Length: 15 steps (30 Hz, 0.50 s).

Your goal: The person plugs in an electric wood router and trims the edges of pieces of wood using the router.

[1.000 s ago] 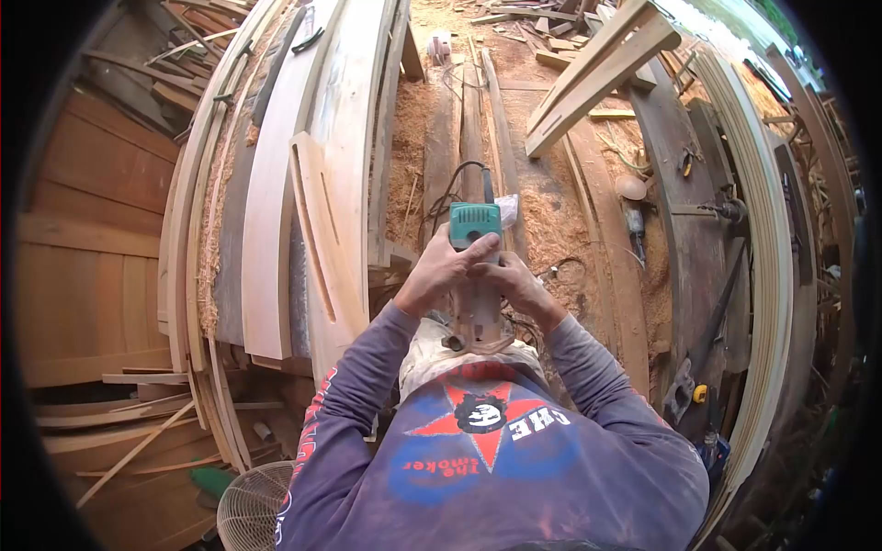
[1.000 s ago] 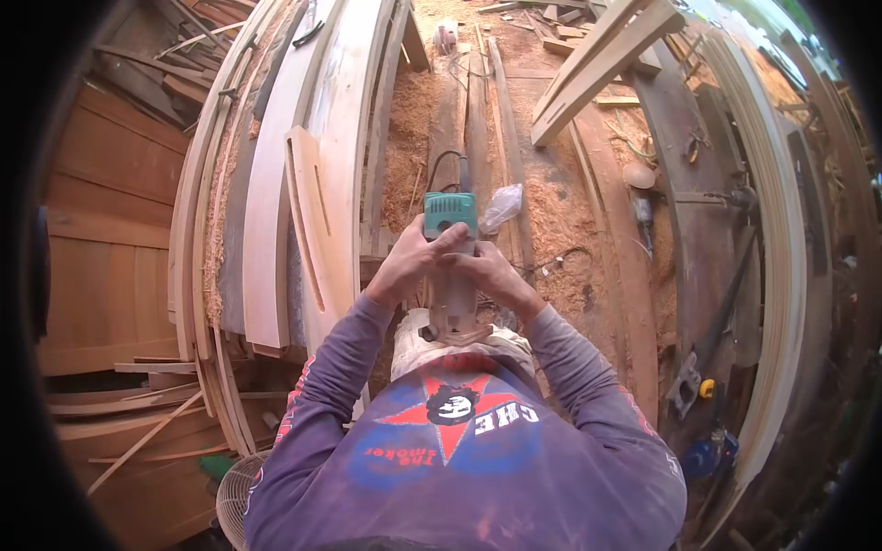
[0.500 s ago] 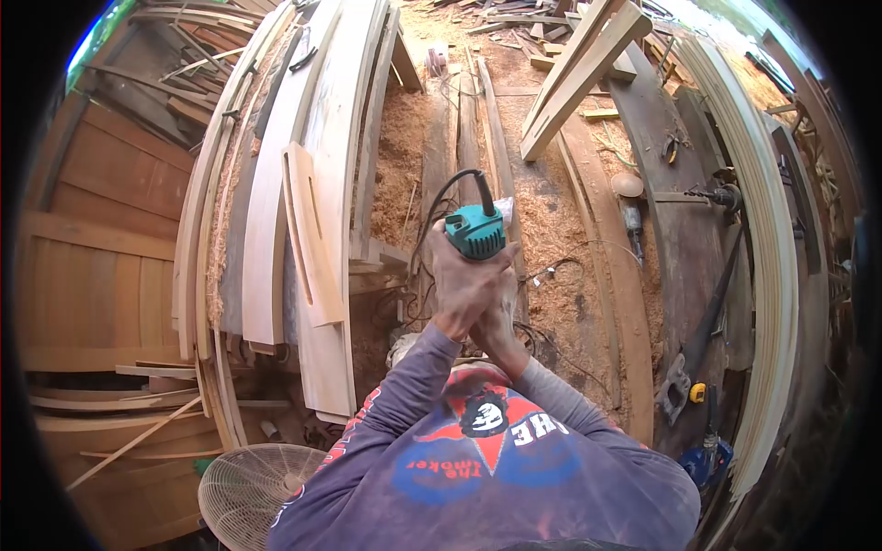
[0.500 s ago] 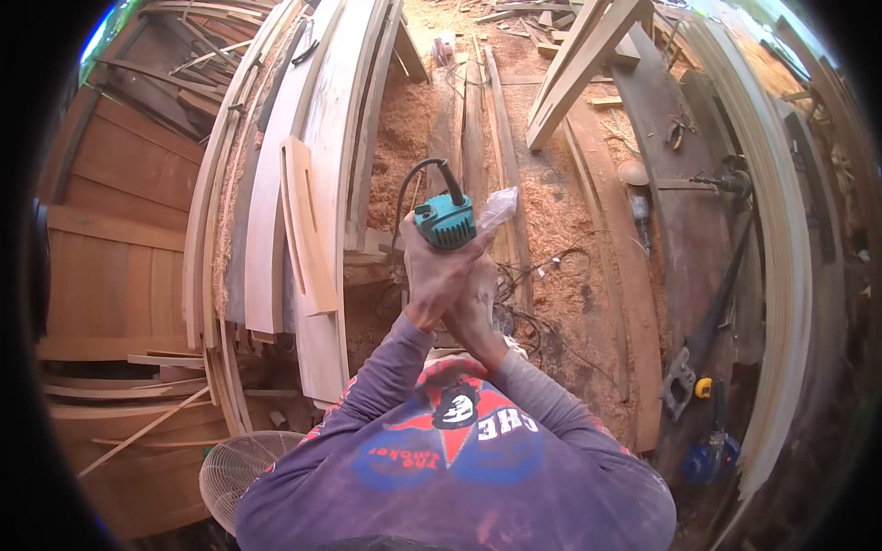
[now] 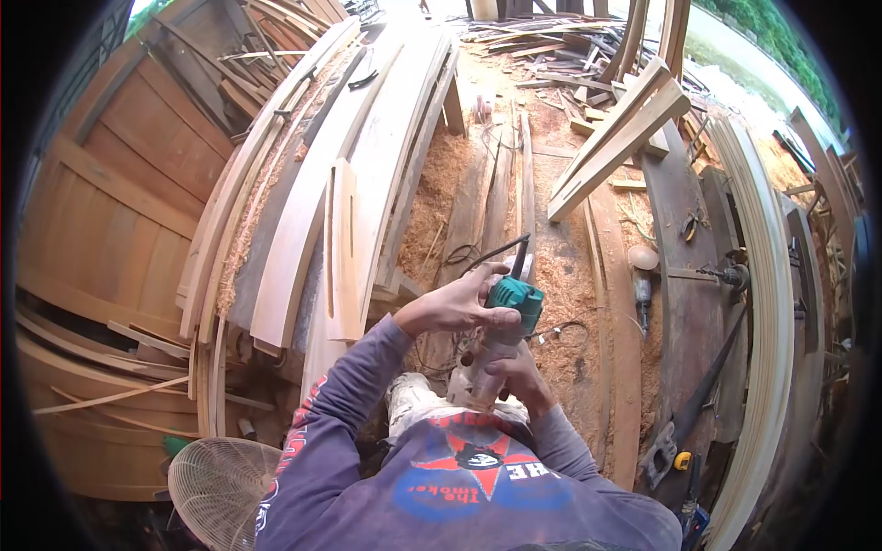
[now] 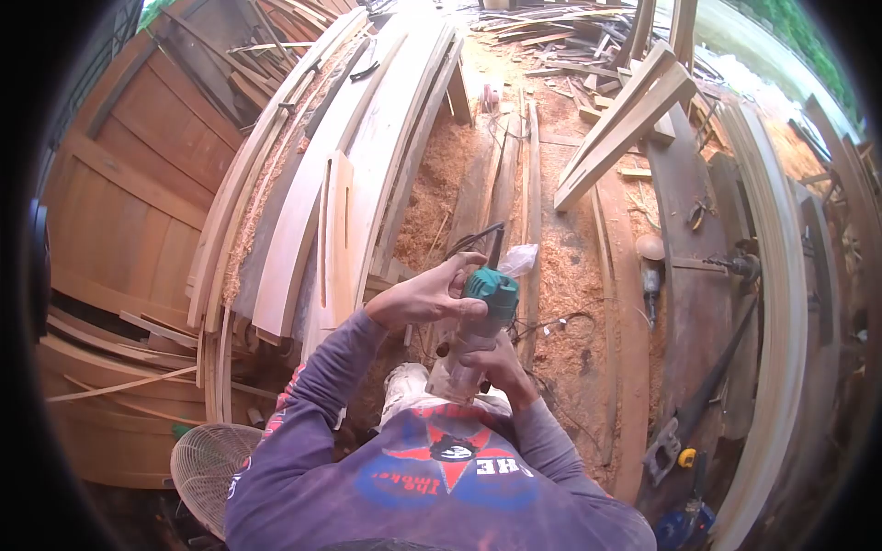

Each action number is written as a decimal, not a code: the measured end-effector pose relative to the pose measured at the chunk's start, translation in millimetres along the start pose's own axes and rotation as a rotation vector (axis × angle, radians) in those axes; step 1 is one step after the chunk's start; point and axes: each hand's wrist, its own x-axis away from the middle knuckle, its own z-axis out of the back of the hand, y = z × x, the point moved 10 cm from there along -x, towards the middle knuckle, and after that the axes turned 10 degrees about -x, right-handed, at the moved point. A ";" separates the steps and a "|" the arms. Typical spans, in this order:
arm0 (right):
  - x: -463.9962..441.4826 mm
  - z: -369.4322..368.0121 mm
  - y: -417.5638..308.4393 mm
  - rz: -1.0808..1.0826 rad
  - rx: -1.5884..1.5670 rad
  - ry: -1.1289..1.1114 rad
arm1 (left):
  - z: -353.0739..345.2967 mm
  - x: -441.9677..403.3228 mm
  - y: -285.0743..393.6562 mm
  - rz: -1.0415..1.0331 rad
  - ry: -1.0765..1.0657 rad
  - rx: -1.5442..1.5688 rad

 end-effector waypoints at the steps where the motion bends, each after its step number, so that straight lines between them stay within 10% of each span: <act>1: 0.2 -6.6 4.3 -0.018 -0.203 -0.087 | 4.1 -2.4 6.6 -0.030 0.041 -0.140; 5: -7.3 -32.7 -1.3 -0.045 -0.338 -0.385 | 0.0 -17.2 8.9 0.094 -0.006 0.098; 15: -72.4 -17.9 -2.7 0.146 0.116 0.182 | 58.2 -8.9 8.7 0.232 0.029 -0.671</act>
